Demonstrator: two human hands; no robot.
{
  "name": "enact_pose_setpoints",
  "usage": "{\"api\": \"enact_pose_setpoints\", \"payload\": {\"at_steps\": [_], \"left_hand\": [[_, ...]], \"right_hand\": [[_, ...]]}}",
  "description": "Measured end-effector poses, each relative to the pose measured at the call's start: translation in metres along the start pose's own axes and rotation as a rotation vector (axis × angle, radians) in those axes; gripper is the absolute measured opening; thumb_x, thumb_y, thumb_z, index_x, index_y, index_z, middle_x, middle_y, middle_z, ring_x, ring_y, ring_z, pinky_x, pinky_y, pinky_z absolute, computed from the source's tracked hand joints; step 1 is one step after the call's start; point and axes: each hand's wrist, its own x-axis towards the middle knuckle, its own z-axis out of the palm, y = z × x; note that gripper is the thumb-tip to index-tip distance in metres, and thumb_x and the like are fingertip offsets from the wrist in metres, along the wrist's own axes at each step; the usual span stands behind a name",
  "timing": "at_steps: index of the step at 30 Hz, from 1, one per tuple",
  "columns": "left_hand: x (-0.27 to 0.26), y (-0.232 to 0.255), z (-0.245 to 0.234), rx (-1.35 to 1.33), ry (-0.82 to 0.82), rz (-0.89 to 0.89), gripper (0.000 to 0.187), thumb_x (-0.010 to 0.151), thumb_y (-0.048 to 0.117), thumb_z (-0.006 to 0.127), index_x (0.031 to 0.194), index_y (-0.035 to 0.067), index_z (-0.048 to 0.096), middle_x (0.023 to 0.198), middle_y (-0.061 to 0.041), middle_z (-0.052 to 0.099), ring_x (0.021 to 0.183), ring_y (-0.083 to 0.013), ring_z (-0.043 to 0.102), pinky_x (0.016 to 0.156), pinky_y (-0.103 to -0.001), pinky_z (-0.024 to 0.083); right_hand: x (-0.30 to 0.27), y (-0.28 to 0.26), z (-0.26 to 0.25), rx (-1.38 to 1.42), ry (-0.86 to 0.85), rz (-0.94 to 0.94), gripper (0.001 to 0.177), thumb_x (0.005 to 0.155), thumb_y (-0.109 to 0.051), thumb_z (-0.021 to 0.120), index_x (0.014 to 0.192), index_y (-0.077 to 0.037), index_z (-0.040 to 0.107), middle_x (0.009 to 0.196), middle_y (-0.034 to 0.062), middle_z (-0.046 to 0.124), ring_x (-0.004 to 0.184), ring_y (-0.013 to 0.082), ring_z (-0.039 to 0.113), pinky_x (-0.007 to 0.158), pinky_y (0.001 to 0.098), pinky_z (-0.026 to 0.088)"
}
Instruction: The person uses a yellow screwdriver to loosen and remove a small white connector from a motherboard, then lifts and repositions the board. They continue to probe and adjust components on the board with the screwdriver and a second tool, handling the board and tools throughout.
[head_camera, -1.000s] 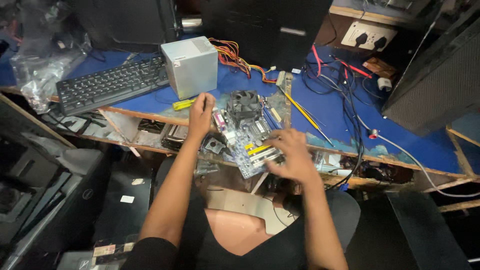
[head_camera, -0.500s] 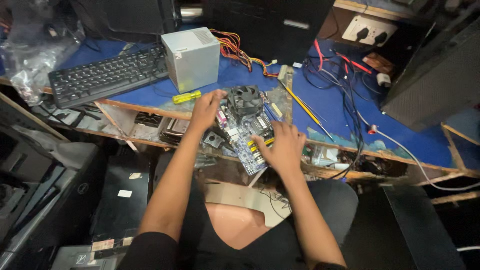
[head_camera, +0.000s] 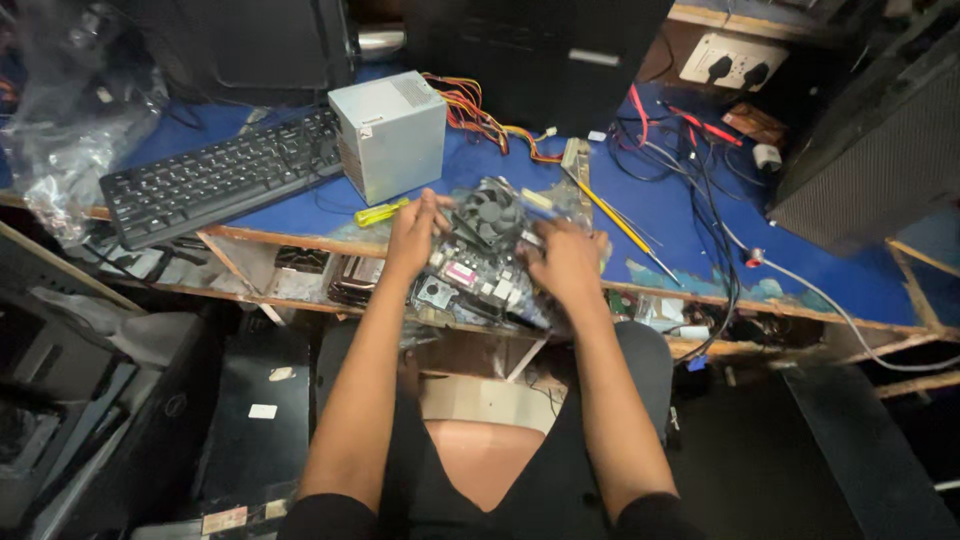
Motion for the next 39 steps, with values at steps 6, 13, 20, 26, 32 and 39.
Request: {"api": "enact_pose_setpoints", "payload": {"at_steps": [6,13,20,26,32,39], "left_hand": [[-0.007,0.009,0.001,-0.015,0.004,0.087,0.06,0.105,0.057,0.048,0.127,0.005,0.068,0.103,-0.014,0.064,0.096,-0.0183,0.058,0.086,-0.032,0.046],[-0.018,0.024,-0.01,0.122,-0.196,0.289,0.07,0.095,0.047,0.071,0.151,0.009,0.052,0.148,-0.02,0.055,0.143,-0.0319,0.047,0.121,-0.043,0.034],[-0.019,0.043,-0.012,0.099,-0.308,0.283,0.089,0.077,0.03,0.087,0.153,0.011,0.046,0.142,-0.017,0.058,0.137,-0.0289,0.055,0.118,-0.041,0.04],[-0.02,0.053,-0.009,0.177,-0.3,0.26,0.094,0.069,0.026,0.091,0.152,0.014,0.049,0.139,-0.016,0.059,0.133,-0.0281,0.056,0.117,-0.042,0.041],[-0.018,0.043,-0.005,0.135,-0.253,0.259,0.065,0.09,0.032,0.076,0.147,0.012,0.053,0.141,-0.011,0.063,0.131,-0.0249,0.058,0.107,-0.041,0.046],[-0.013,0.037,0.001,0.047,-0.202,0.175,0.043,0.1,0.034,0.067,0.133,0.007,0.063,0.123,-0.005,0.066,0.112,-0.0141,0.061,0.092,-0.031,0.053]], "right_hand": [[0.01,0.001,0.015,-0.001,0.003,-0.075,0.045,0.085,-0.034,0.075,0.126,-0.014,0.071,0.118,0.0074,0.068,0.118,0.0284,0.059,0.096,0.0622,0.034],[0.022,0.008,0.014,0.004,-0.069,-0.065,0.044,0.085,-0.033,0.074,0.126,-0.018,0.07,0.13,0.0042,0.065,0.124,0.0291,0.053,0.094,0.0639,0.034],[0.019,0.028,0.012,0.053,-0.095,-0.027,0.041,0.087,-0.029,0.073,0.127,-0.022,0.071,0.133,-0.0024,0.067,0.124,0.0274,0.054,0.099,0.0606,0.034],[0.019,0.048,0.01,0.26,-0.023,-0.063,0.041,0.083,-0.032,0.08,0.12,-0.017,0.074,0.123,0.0027,0.072,0.121,0.0307,0.055,0.102,0.0588,0.031],[0.01,0.121,-0.005,0.346,0.299,0.07,0.026,0.089,-0.025,0.081,0.112,-0.014,0.079,0.114,0.0114,0.074,0.11,0.0335,0.065,0.098,0.0415,0.05],[0.009,0.172,0.015,0.335,0.129,0.494,0.027,0.086,-0.028,0.08,0.11,-0.017,0.076,0.109,0.0087,0.074,0.107,0.0312,0.068,0.095,0.0438,0.05]]}}
